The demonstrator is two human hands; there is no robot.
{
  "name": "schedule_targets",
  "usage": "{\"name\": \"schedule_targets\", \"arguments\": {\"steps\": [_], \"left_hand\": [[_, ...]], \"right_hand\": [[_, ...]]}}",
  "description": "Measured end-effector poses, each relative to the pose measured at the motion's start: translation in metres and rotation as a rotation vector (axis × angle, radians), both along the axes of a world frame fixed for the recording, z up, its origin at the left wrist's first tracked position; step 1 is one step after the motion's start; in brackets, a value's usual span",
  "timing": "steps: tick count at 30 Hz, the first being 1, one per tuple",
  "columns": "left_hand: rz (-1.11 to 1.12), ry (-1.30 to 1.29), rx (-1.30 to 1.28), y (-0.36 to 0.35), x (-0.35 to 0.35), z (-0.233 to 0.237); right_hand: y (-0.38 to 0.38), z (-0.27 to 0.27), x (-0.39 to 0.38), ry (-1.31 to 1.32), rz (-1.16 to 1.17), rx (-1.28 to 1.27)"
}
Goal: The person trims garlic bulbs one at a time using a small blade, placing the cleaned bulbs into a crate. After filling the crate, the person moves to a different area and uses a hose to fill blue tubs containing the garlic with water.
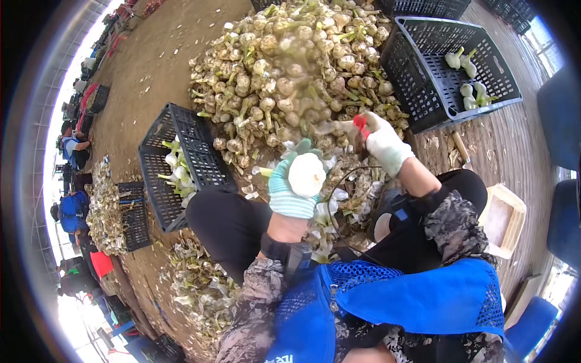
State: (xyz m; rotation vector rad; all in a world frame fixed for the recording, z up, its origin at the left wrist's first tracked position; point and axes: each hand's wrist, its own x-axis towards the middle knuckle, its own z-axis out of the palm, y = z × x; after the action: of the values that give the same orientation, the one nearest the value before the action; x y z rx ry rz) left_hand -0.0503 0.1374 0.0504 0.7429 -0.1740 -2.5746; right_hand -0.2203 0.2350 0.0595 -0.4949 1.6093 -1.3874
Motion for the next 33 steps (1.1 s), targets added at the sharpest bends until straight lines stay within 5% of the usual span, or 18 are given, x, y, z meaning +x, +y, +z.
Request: {"name": "schedule_targets", "arguments": {"steps": [3, 4, 8, 10, 11, 12, 15, 16, 19, 21, 25, 28, 31, 33], "left_hand": [[-0.047, -0.047, -0.011, -0.008, 0.001, -0.003], [-0.065, -0.063, -0.026, -0.012, 0.003, -0.011], [-0.08, -0.131, -0.03, -0.014, 0.007, -0.05], [-0.035, -0.155, 0.026, -0.017, 0.01, -0.05], [-0.005, -0.213, 0.059, -0.018, 0.012, -0.034], [-0.062, 0.021, 0.142, -0.027, 0.025, -0.021], [-0.021, -0.324, -0.088, -0.029, 0.035, 0.046], [-0.02, -0.441, -0.112, -0.029, 0.034, 0.063], [-0.01, -0.436, -0.336, -0.028, 0.028, 0.06], [-0.104, -0.415, -0.485, -0.018, 0.019, 0.052], [-0.436, -0.176, -0.837, -0.028, 0.007, 0.064], [-0.269, -0.329, -1.017, -0.058, 0.012, 0.105], [-0.004, -0.323, -0.697, -0.102, 0.016, 0.08], [-0.077, -0.301, -0.538, -0.117, 0.019, 0.062]], "right_hand": [[0.004, 0.004, 0.015, 0.546, 0.579, 0.106], [0.007, -0.001, 0.023, 0.75, 0.472, 0.064], [0.002, 0.018, 0.027, 0.684, 0.459, -0.379], [0.001, 0.003, 0.045, 0.835, 0.301, -0.235], [0.002, -0.004, 0.043, 0.738, 0.391, -0.289], [0.004, 0.004, 0.042, 0.732, 0.436, -0.091], [0.006, -0.049, 0.019, 0.367, 0.288, 0.004], [0.006, -0.03, 0.017, 0.285, 0.29, 0.088], [-0.003, -0.036, 0.033, 0.395, 0.442, -0.444], [-0.007, -0.016, 0.065, 0.03, 0.401, -0.626], [-0.01, 0.033, 0.048, -0.383, 0.12, -0.562], [-0.019, 0.022, -0.029, -0.542, -0.099, -0.85], [-0.024, 0.014, -0.063, -0.684, -0.094, -1.149], [-0.046, -0.015, -0.05, -0.353, -0.201, -0.72]]}}
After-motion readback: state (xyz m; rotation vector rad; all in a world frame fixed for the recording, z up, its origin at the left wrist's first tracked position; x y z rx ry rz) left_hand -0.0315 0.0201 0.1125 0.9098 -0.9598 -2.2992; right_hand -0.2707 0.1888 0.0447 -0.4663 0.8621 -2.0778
